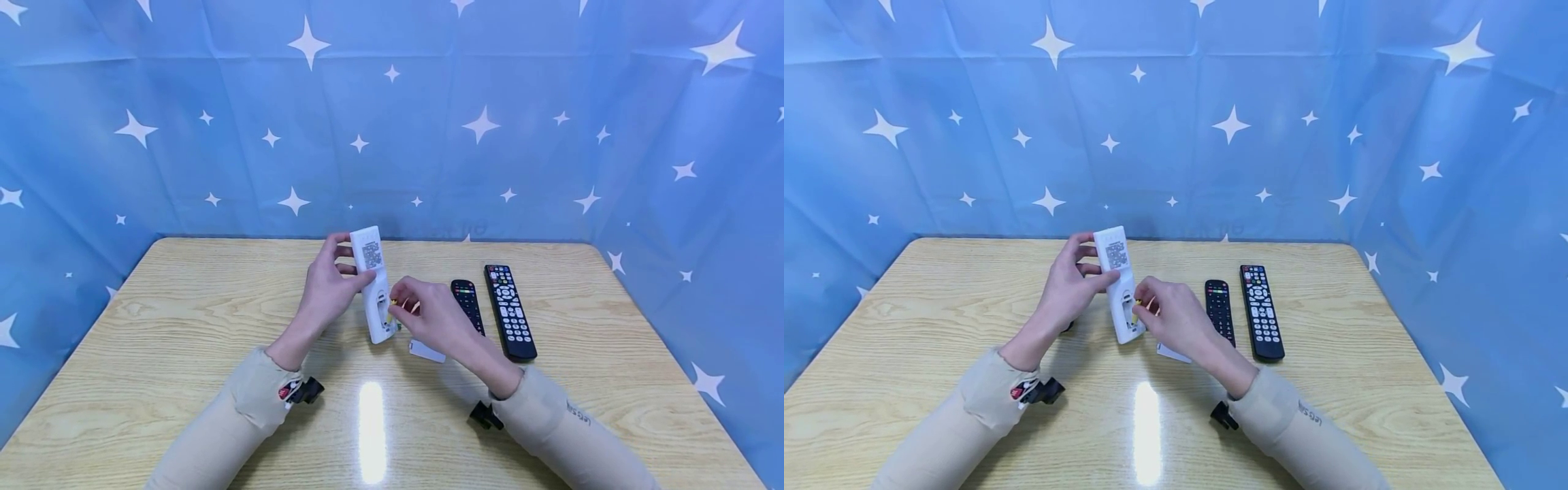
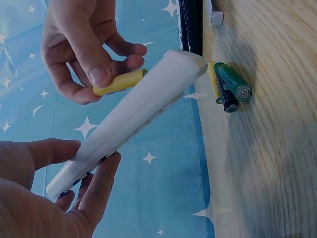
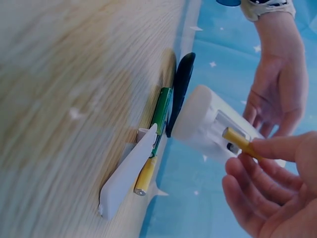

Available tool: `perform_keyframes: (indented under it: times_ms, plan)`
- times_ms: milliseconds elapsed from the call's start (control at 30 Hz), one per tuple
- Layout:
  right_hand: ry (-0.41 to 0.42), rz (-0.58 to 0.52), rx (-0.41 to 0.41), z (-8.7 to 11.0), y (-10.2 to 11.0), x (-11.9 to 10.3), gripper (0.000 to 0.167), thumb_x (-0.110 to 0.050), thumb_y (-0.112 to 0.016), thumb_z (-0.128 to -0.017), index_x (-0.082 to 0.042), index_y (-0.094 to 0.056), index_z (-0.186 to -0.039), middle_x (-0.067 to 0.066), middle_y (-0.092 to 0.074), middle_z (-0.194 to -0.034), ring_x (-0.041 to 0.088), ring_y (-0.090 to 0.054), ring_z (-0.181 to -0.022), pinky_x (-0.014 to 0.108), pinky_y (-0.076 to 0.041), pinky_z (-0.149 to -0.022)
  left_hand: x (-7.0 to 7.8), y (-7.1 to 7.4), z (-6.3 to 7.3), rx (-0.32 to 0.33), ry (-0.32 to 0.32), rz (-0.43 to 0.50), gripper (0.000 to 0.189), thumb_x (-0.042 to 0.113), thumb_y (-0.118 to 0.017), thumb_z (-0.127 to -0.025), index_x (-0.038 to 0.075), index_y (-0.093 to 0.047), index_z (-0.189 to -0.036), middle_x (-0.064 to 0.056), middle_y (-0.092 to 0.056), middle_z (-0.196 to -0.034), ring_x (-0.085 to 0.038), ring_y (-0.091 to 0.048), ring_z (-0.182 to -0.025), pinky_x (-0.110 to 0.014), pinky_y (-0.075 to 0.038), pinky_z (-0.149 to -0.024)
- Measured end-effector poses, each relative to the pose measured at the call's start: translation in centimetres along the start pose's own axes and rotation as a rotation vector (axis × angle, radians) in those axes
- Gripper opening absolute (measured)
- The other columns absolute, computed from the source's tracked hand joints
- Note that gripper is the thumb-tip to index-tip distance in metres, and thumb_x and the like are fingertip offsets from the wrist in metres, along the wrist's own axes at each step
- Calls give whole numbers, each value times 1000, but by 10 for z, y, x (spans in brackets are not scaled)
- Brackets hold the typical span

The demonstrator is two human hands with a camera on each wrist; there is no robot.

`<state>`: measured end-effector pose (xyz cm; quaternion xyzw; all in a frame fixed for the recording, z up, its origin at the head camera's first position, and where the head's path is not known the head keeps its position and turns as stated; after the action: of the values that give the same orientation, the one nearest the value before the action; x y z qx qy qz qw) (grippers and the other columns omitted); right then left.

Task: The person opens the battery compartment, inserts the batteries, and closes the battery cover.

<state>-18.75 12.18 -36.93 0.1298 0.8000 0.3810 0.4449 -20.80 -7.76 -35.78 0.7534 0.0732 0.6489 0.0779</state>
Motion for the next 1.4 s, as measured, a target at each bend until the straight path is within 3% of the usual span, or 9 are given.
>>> perform_keyframes:
  times_ms: [500, 933, 1067, 1133, 1267, 1400]
  plan:
    - [5, 14, 12, -1, -2, -1, 10, -11, -78, -94, -9, -70, -100, -3, -73, -88, 5, -64, -73, 23, -56, -63, 2, -2, 0, -8, -14, 4, 65, 0, -78, -90, 7, -43, -144, -16, -61, -121, -31, -70, -97, -36, -62, -72]
    - [-20, -72, 35, -1, 0, 2, 9, -9, -70, -100, -8, -78, -104, -1, -71, -95, 10, -64, -76, 28, -57, -64, 2, -5, -1, -33, -10, 74, 67, -4, -77, -88, 7, -43, -145, -16, -61, -122, -32, -70, -98, -39, -62, -74]
    - [-90, -130, 52, -4, -2, 5, 4, -11, -73, -97, -9, -74, -101, -2, -66, -89, 12, -62, -77, 31, -56, -66, 0, -5, -1, -38, -17, 78, 67, -5, -77, -88, 7, -43, -145, -17, -62, -122, -31, -70, -97, -38, -62, -74]
    - [-143, -179, 61, -5, -2, 7, 11, -13, -76, -95, -8, -68, -102, 0, -64, -89, 15, -61, -80, 33, -57, -69, 0, -5, -1, -40, -22, 72, 67, -5, -77, -88, 7, -43, -145, -16, -63, -122, -31, -70, -97, -38, -62, -75]
    - [-253, -265, 55, -7, -2, 10, 30, -17, -78, -94, -8, -59, -115, 6, -63, -100, 23, -61, -93, 38, -56, -75, 1, -5, 0, -42, -37, 66, 66, -4, -76, -89, 7, -43, -145, -16, -63, -121, -31, -70, -96, -38, -62, -74]
    - [-326, -343, -8, -8, -1, 12, 40, -21, -75, -96, -7, -54, -127, 9, -61, -114, 27, -62, -105, 41, -55, -84, 2, -5, 0, -50, -48, 73, 65, -4, -76, -90, 7, -43, -145, -17, -63, -122, -31, -70, -97, -39, -61, -75]
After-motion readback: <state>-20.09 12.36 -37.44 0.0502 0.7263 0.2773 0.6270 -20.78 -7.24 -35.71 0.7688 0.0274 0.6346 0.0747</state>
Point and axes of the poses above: each hand's wrist, its own z-axis away from the middle knuckle, its own y-axis out of the back of the hand, x = y × z, the point moved 1 cm from there along -z, towards the middle knuckle
